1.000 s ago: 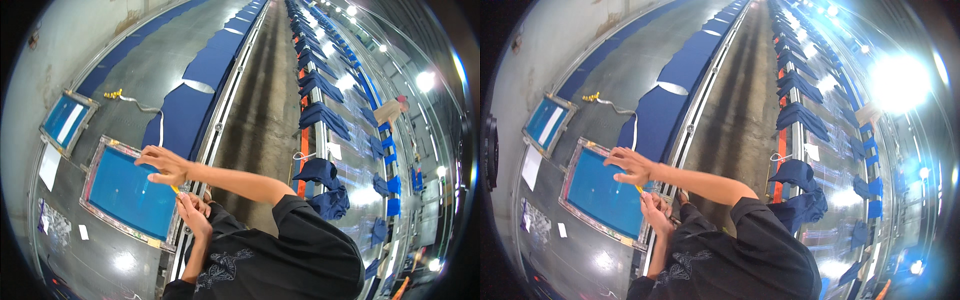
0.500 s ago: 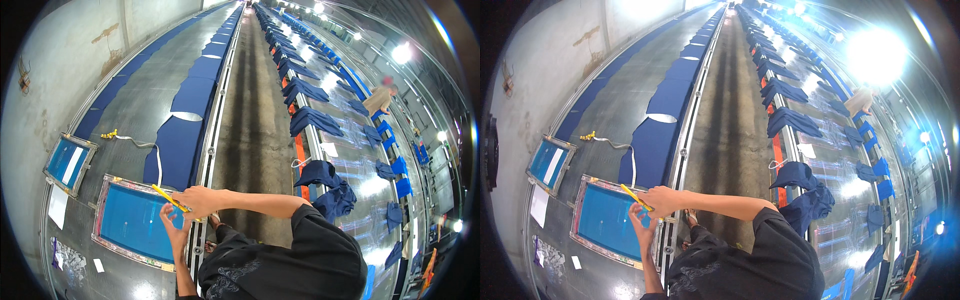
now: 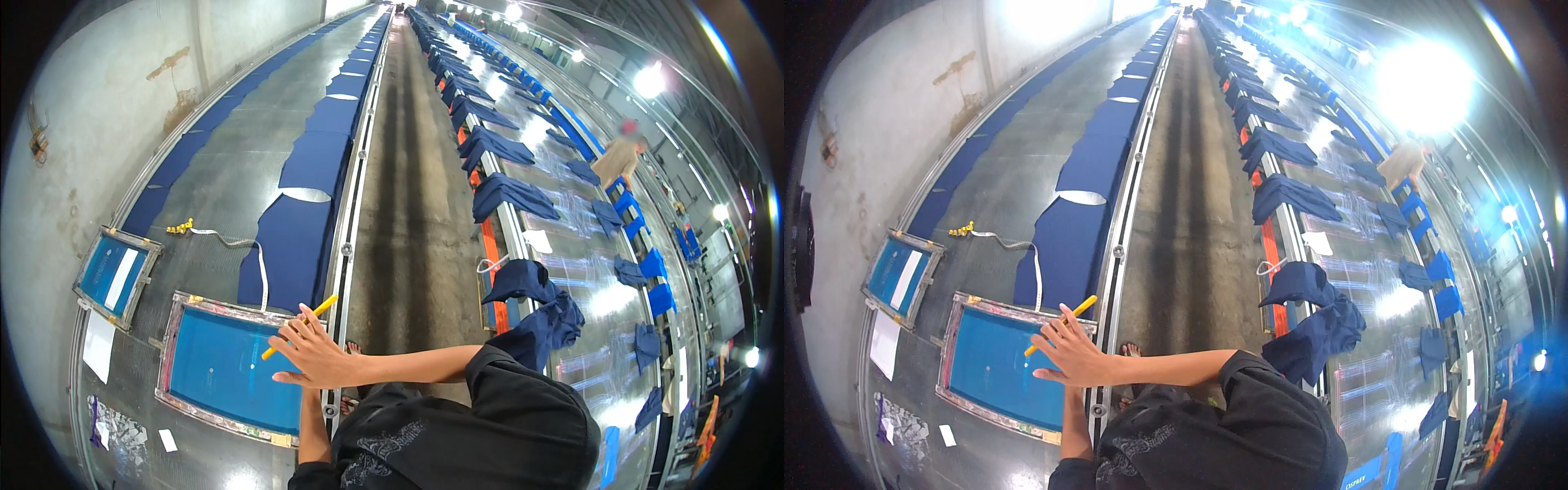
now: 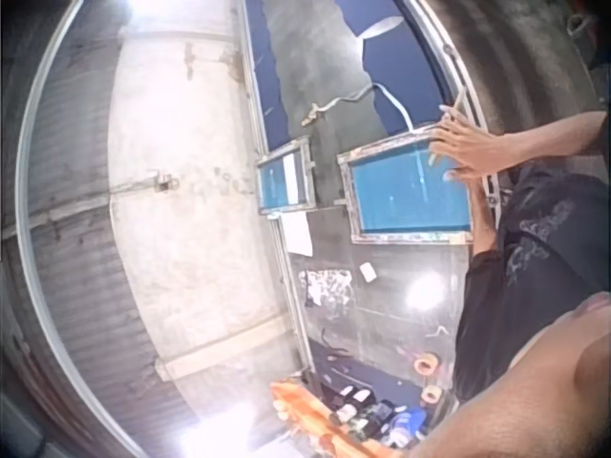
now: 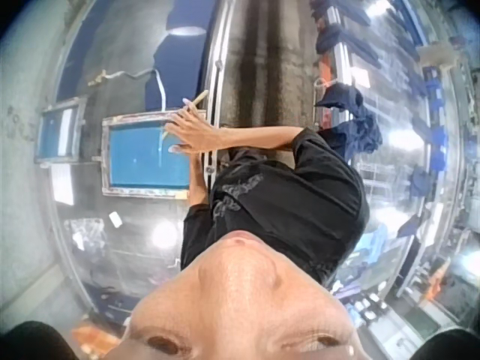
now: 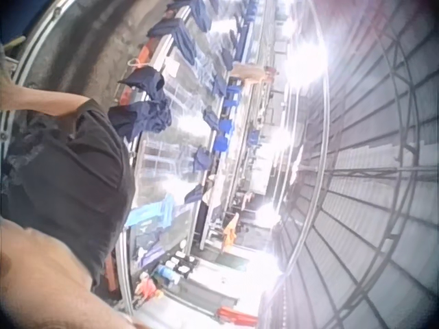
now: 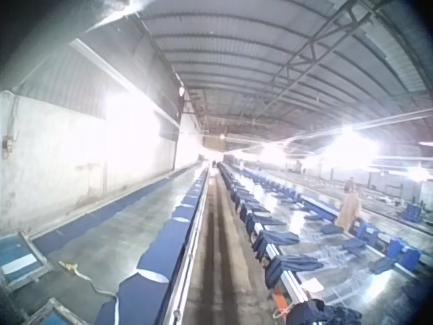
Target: The person positions a screen printing frame on a conveyor, measures the fabric with a tape measure, and uses a yellow T-bar tool to scrape or adjust the frame edges. The person then applies tape to the frame corners and continues handling the frame and tools.
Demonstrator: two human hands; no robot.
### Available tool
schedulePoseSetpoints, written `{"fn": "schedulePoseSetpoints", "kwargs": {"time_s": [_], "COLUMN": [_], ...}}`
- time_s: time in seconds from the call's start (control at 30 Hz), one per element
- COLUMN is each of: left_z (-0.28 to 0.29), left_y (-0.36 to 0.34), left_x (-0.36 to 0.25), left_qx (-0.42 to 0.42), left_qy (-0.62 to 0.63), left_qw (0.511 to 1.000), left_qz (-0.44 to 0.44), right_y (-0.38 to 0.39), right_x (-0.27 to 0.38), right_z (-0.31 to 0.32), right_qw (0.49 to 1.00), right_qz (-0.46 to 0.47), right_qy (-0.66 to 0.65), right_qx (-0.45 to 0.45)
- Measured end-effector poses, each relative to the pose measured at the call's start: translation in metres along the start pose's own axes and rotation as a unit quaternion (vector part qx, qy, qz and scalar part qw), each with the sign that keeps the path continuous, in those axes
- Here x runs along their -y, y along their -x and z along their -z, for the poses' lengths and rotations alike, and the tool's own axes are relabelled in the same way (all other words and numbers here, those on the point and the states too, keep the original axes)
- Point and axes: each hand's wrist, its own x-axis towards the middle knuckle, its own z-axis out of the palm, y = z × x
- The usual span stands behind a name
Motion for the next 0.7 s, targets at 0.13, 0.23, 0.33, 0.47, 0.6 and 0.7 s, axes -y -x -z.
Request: {"fn": "schedulePoseSetpoints", "kwargs": {"time_s": [0.13,0.23,0.33,0.47,0.6,0.7], "left_z": [-0.004,0.000,-0.001,-0.003,-0.004,-0.016], "left_y": [0.007,0.003,-0.005,-0.008,-0.005,0.002], "left_x": [0.001,0.000,0.000,0.003,0.015,0.015], "left_qx": [0.026,0.052,0.082,0.114,0.114,0.055], "left_qy": [-0.022,-0.045,-0.061,-0.067,-0.091,-0.094], "left_qw": [0.999,0.997,0.994,0.989,0.988,0.993], "left_qz": [-0.016,-0.032,-0.048,-0.063,-0.048,-0.053], "right_y": [-0.003,-0.021,-0.020,-0.023,-0.035,-0.028], "right_x": [-0.037,-0.054,-0.054,-0.060,-0.073,-0.076], "right_z": [-0.003,0.007,0.008,0.029,0.048,0.040], "right_qw": [0.942,0.941,0.972,0.972,0.972,0.976], "right_qz": [0.084,0.102,-0.008,-0.154,0.068,0.193], "right_qy": [-0.326,-0.318,-0.229,-0.160,-0.075,0.019], "right_qx": [-0.002,0.054,-0.049,0.081,0.214,0.097]}}
